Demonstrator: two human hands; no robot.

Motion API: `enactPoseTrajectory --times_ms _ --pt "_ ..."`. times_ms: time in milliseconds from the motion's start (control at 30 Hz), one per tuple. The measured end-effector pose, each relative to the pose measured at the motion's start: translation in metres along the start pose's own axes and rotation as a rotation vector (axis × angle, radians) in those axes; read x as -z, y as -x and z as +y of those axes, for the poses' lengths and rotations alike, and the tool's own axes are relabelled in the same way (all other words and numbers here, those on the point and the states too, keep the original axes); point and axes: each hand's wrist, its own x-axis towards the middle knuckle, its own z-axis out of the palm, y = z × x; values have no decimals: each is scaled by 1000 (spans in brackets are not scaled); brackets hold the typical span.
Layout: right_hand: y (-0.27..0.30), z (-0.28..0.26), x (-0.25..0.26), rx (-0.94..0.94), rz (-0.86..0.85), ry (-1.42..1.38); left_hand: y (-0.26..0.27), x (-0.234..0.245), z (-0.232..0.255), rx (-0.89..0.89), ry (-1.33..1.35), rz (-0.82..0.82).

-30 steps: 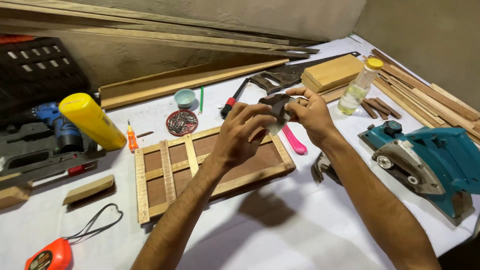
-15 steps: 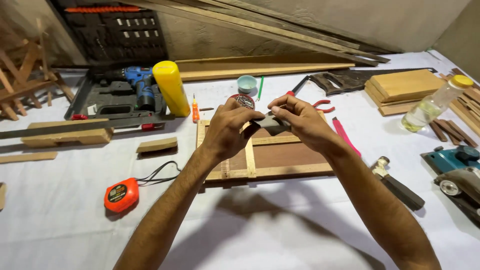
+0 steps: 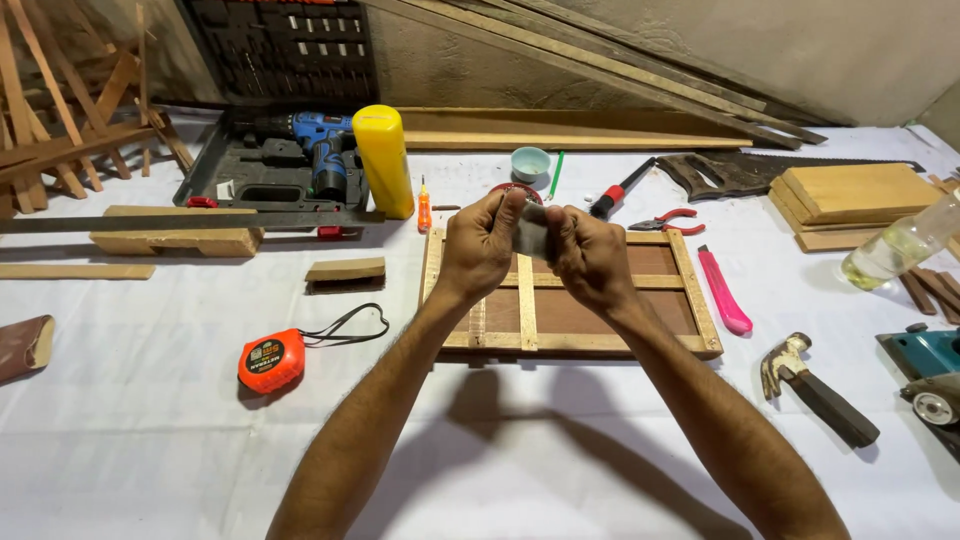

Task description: Measuring, sanding, and assembling small wooden frame pieces on a workbench.

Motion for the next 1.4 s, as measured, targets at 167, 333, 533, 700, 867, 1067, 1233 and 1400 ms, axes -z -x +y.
enactPoseTrajectory --times_ms 167,333,533,700,867,1067,1233,1400 --pt "0 -6 3 -159 -34 -345 3 -10 -12 240 458 -113" --pt "0 0 5 -334 -144 -744 1 -9 -33 128 413 -144" --pt "-8 -10 1 -408 -113 -1069 5 -14 -46 144 474 17" --pt "-14 -6 0 -359 -162 -1121 3 -2 -20 56 -22 205" --pt "-13 -9 6 -328 -222 -883 5 14 -33 190 128 169" --pt "-4 22 2 -412 -286 -948 9 2 -15 279 382 -40" --pt "4 22 3 -478 -271 -821 9 2 -44 149 224 -56" --pt "10 20 5 -324 -254 -969 10 5 -54 151 -249 58"
